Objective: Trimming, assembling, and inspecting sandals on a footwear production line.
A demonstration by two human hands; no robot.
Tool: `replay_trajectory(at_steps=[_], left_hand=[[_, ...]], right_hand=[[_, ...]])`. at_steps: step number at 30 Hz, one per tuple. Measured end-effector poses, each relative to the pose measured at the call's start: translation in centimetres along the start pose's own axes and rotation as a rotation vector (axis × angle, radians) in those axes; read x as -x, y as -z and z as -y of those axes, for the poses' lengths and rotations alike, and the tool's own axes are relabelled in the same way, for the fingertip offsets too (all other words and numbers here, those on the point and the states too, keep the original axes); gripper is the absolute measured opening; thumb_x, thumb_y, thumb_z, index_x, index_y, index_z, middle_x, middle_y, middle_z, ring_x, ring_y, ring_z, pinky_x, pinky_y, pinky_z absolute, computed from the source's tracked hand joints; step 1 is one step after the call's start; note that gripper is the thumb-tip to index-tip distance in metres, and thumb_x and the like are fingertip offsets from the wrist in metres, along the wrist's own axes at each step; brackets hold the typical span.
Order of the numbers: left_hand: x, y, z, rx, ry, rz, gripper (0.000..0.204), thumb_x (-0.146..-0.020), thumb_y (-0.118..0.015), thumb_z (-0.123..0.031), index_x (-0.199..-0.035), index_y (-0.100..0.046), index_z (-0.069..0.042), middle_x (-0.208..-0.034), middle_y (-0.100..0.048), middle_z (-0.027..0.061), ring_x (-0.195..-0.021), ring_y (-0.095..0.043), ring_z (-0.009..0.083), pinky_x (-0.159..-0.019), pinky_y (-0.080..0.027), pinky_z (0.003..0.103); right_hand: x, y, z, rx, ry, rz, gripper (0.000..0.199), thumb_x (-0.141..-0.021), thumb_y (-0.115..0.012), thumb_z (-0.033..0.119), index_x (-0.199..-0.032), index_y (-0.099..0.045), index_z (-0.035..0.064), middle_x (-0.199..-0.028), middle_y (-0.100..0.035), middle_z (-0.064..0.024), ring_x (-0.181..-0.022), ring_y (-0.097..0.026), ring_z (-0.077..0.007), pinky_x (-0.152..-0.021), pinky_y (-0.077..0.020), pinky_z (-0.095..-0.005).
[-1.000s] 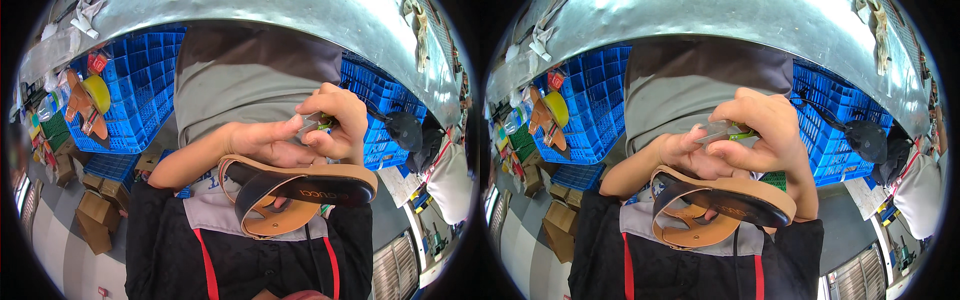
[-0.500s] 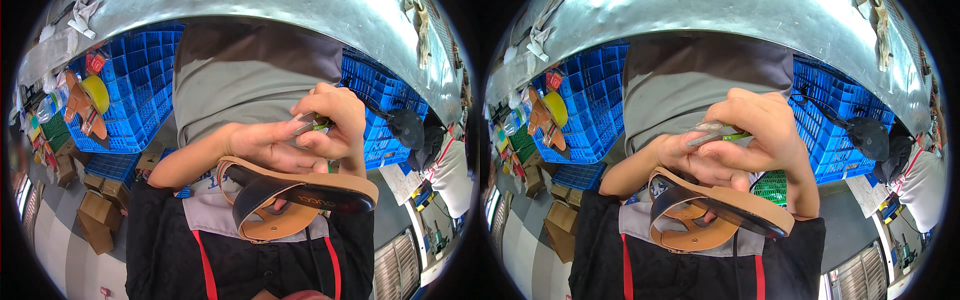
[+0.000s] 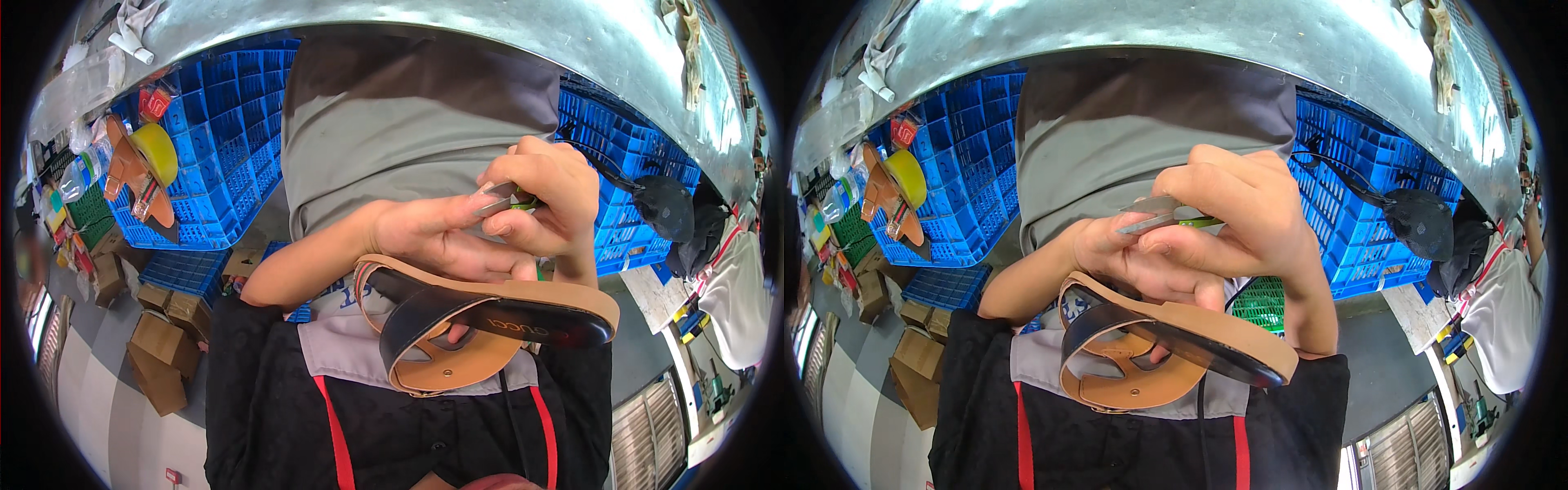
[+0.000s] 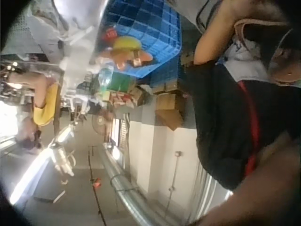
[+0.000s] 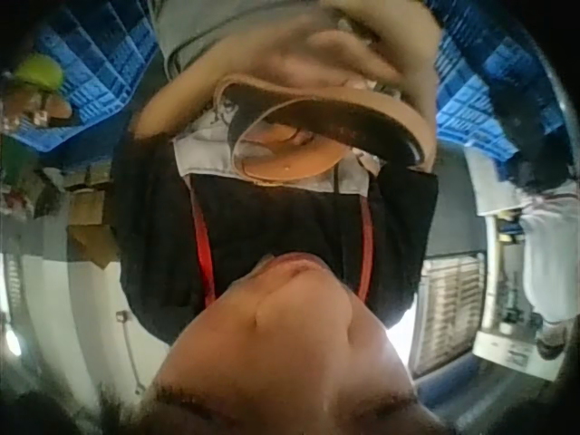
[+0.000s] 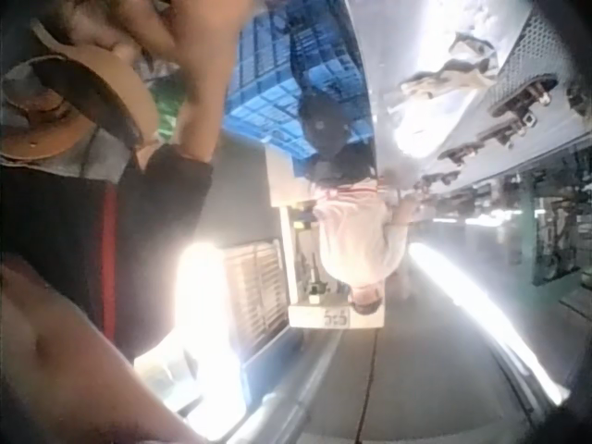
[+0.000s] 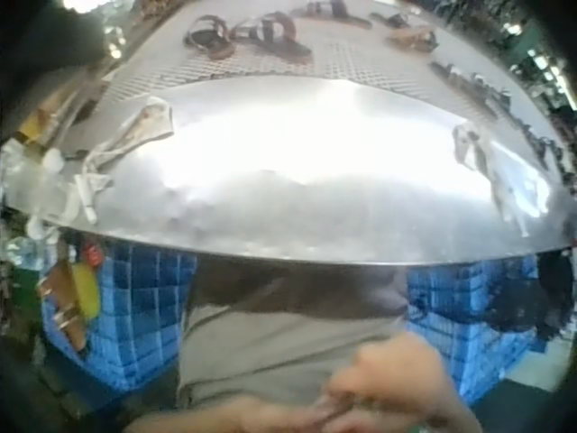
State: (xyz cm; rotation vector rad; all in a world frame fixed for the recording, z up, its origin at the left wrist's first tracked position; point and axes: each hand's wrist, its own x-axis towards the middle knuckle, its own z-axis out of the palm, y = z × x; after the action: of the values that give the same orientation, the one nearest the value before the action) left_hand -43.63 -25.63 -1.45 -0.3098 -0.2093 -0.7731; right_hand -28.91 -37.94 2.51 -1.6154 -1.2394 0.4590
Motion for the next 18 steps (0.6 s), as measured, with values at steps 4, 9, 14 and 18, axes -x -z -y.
replay_trajectory(at_steps=[4, 9, 14, 18], left_hand=[[-0.60, -0.43, -0.26, 0.012, -0.061, 0.017, 0.078, -0.091, -0.036, -0.075, -0.136, -0.043, -0.011, -0.128, -0.051, 0.0241, -0.100, -0.062, 0.0314, -0.075, -0.056, 0.039], [-0.55, -0.83, -0.36, 0.006, -0.044, -0.057, 0.078, -0.090, -0.040, -0.074, -0.136, -0.042, -0.011, -0.126, -0.052, 0.0247, -0.099, -0.063, 0.0319, -0.075, -0.057, 0.039], [-0.48, -0.45, -0.54, -0.020, 0.004, -0.047, 0.078, -0.089, -0.041, -0.073, -0.137, -0.042, -0.011, -0.126, -0.052, 0.0247, -0.098, -0.063, 0.0319, -0.075, -0.057, 0.039], [-0.76, -0.22, -0.32, 0.030, -0.048, 0.001, 0.072, -0.092, -0.041, -0.068, -0.137, -0.041, -0.012, -0.130, -0.050, 0.0249, -0.101, -0.063, 0.0325, -0.076, -0.058, 0.040]], right_hand=[[0.16, 0.07, -0.01, 0.006, 0.003, 0.014, 0.043, -0.084, -0.072, 0.045, -0.087, -0.067, 0.0027, -0.059, -0.055, -0.0045, -0.045, -0.050, -0.0154, -0.042, -0.0334, -0.0275], [0.17, -0.04, -0.09, -0.024, 0.002, 0.010, 0.042, -0.085, -0.072, 0.045, -0.088, -0.067, 0.0032, -0.061, -0.057, -0.0052, -0.046, -0.050, -0.0156, -0.042, -0.0343, -0.0276], [0.16, 0.17, 0.04, -0.013, 0.001, 0.033, 0.042, -0.086, -0.071, 0.044, -0.089, -0.067, 0.0027, -0.063, -0.060, -0.0061, -0.047, -0.053, -0.0160, -0.042, -0.0365, -0.0276], [0.23, 0.19, -0.11, -0.017, 0.006, 0.031, 0.041, -0.087, -0.071, 0.043, -0.090, -0.066, 0.0024, -0.064, -0.060, -0.0064, -0.048, -0.054, -0.0167, -0.043, -0.0374, -0.0279]])
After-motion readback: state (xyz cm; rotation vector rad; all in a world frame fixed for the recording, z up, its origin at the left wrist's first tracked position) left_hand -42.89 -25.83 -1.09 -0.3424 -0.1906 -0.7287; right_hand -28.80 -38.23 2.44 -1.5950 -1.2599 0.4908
